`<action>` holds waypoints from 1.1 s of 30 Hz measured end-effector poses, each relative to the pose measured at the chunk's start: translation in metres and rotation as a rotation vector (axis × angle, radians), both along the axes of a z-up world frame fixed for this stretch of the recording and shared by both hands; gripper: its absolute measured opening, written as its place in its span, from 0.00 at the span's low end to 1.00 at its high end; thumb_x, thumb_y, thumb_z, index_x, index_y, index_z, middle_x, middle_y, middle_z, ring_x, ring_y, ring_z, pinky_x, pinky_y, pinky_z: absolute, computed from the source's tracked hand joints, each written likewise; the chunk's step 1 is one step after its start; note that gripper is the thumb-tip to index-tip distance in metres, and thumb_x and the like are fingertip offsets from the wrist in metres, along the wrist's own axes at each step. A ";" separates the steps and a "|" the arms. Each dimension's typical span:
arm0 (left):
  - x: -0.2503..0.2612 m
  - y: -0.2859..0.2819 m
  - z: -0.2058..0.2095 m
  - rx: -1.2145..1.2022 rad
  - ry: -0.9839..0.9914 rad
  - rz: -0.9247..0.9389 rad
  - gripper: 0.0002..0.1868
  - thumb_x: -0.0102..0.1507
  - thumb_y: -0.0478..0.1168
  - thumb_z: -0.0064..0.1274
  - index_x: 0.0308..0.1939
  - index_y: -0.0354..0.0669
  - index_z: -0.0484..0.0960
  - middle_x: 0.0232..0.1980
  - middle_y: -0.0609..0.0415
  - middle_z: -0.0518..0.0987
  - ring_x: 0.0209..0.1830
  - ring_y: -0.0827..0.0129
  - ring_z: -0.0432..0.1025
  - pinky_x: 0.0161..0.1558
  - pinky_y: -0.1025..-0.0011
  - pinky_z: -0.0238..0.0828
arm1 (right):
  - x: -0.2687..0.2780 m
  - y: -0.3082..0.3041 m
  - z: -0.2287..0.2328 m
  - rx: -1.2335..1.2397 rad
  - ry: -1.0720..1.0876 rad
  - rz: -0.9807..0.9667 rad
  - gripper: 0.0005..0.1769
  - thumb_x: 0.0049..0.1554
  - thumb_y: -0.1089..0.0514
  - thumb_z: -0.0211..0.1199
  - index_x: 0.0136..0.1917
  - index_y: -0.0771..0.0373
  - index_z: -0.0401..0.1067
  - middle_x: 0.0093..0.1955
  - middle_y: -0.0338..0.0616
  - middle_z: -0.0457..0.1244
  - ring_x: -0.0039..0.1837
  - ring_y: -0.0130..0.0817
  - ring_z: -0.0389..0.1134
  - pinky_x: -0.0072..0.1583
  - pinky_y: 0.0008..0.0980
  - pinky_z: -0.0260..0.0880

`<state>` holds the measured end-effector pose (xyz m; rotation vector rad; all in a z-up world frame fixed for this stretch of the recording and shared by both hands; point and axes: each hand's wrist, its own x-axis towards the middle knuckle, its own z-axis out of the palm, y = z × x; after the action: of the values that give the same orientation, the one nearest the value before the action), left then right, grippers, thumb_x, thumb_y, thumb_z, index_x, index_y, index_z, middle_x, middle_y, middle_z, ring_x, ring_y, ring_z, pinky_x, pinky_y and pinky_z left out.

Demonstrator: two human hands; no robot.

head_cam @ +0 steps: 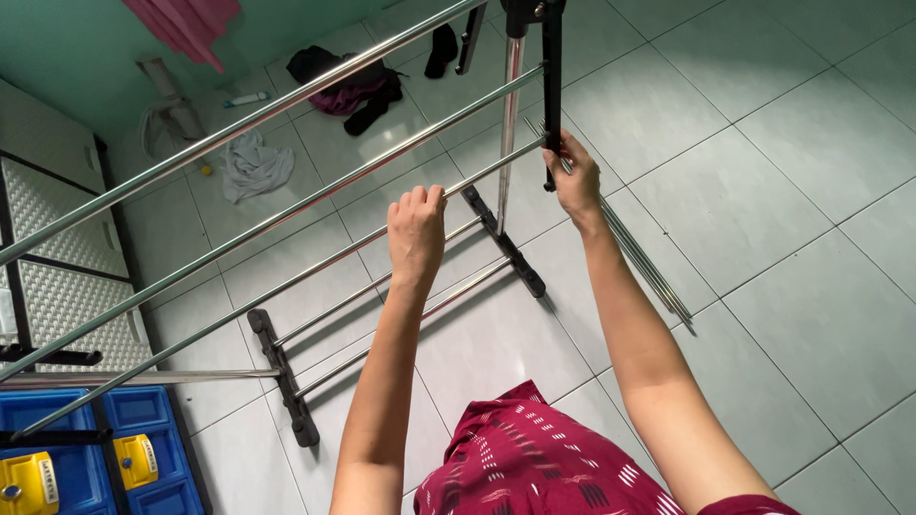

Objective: The person assembles a folding metal clothes-drying rack on the tiled floor. They pick up metal bars from the floor, insert the bars into the black plastic end joints of the frame, unfold and reposition the rack, and press bars into place to complete the frame.

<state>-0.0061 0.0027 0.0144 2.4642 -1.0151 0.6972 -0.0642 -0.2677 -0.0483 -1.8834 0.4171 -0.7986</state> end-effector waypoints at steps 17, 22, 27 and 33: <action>-0.006 0.014 0.007 0.064 0.027 0.027 0.13 0.64 0.42 0.59 0.48 0.44 0.75 0.41 0.55 0.75 0.45 0.63 0.71 0.54 0.61 0.61 | -0.006 0.012 -0.002 -0.038 -0.004 0.016 0.28 0.63 0.59 0.69 0.74 0.57 0.66 0.56 0.39 0.67 0.59 0.31 0.69 0.58 0.33 0.71; -0.006 0.021 0.018 0.081 -0.021 0.085 0.23 0.61 0.45 0.62 0.57 0.44 0.75 0.46 0.54 0.75 0.49 0.62 0.70 0.59 0.58 0.60 | -0.009 0.011 -0.003 -0.115 -0.007 -0.005 0.36 0.60 0.58 0.70 0.77 0.57 0.60 0.66 0.43 0.64 0.64 0.36 0.67 0.61 0.34 0.70; -0.027 0.005 0.012 -0.069 -0.204 0.067 0.25 0.61 0.48 0.62 0.59 0.47 0.73 0.56 0.53 0.72 0.60 0.61 0.64 0.62 0.60 0.58 | -0.035 0.001 -0.031 -0.141 -0.033 -0.124 0.37 0.62 0.57 0.70 0.79 0.59 0.57 0.73 0.52 0.61 0.68 0.43 0.65 0.68 0.39 0.67; -0.079 -0.083 -0.051 -0.024 -0.089 -0.284 0.18 0.63 0.43 0.58 0.56 0.47 0.75 0.54 0.53 0.71 0.59 0.61 0.65 0.59 0.60 0.59 | -0.068 -0.036 -0.126 -0.103 0.049 -0.173 0.35 0.64 0.57 0.69 0.78 0.64 0.57 0.70 0.56 0.63 0.67 0.45 0.66 0.67 0.42 0.69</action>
<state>-0.0847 -0.0803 -0.0368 2.2234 -1.3483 0.7243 -0.1322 -0.3041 -0.1745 -1.9850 0.5854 -0.9042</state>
